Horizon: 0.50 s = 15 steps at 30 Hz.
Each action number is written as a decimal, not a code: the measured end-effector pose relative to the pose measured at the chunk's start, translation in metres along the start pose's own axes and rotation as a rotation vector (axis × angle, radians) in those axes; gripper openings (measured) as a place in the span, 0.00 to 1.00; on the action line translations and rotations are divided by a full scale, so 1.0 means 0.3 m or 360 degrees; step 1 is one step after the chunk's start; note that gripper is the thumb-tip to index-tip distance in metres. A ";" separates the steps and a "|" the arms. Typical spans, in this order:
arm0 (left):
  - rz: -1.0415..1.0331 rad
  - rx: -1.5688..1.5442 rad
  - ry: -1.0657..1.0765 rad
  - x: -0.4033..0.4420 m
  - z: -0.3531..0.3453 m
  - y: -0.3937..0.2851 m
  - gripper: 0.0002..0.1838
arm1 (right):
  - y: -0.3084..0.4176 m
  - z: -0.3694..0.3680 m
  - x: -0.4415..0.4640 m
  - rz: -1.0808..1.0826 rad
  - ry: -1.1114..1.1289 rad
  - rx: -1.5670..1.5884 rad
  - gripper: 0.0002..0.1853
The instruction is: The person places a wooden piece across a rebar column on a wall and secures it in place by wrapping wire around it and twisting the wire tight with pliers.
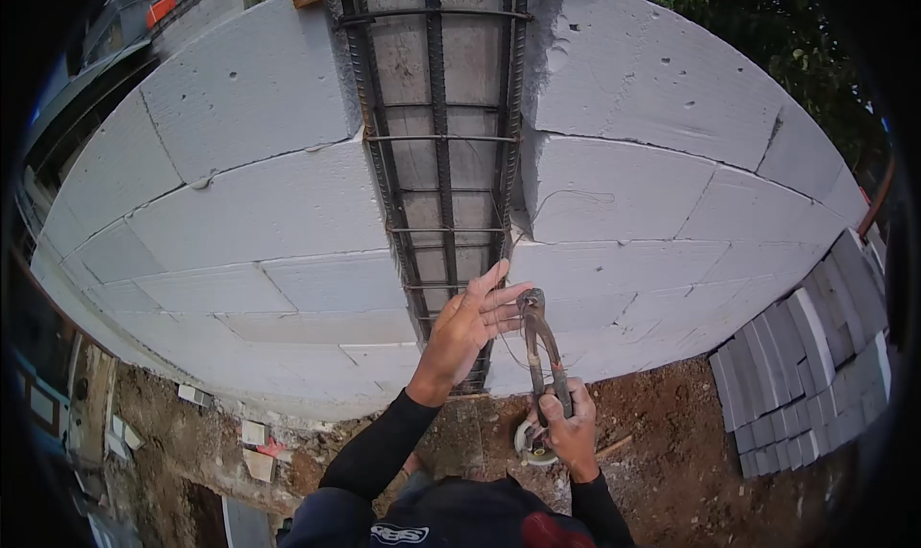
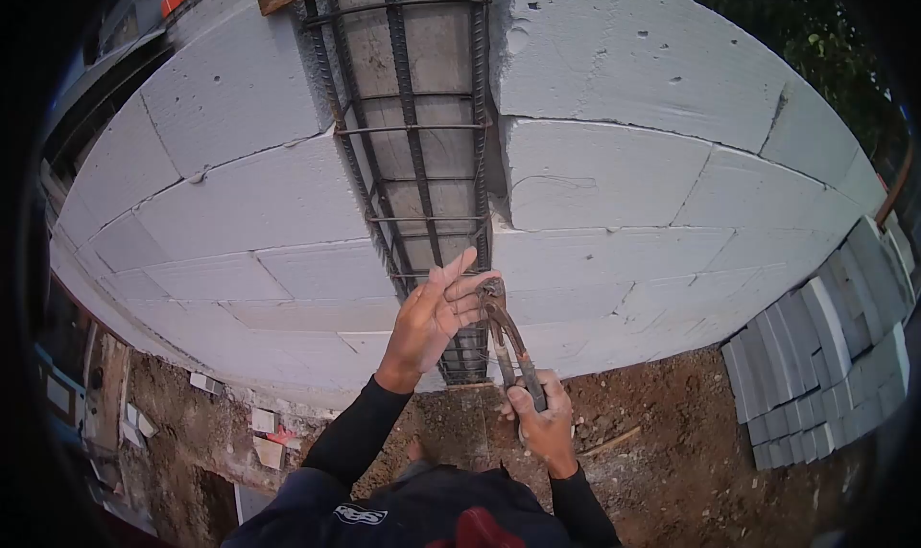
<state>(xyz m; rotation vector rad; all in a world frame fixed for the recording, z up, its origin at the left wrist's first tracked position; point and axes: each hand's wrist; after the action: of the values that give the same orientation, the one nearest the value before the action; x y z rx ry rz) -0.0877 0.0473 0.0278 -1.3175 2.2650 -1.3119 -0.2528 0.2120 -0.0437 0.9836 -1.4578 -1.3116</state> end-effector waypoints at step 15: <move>0.0311 0.0431 0.0110 -0.005 -0.149 0.265 0.20 | -0.150 0.096 -0.161 -0.0410 -0.0662 0.0024 0.17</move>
<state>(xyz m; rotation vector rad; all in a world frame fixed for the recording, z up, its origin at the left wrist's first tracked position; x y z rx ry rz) -0.1589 0.0912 -0.0084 -0.9498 2.1034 -1.5460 -0.2685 0.2606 -0.0946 0.9702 -1.6894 -1.7755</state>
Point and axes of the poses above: each hand's wrist, its own x-axis towards the middle knuckle, its own z-axis out of the back of the hand, y = z × x, and after that the axes turned 5 degrees about -x, right-handed
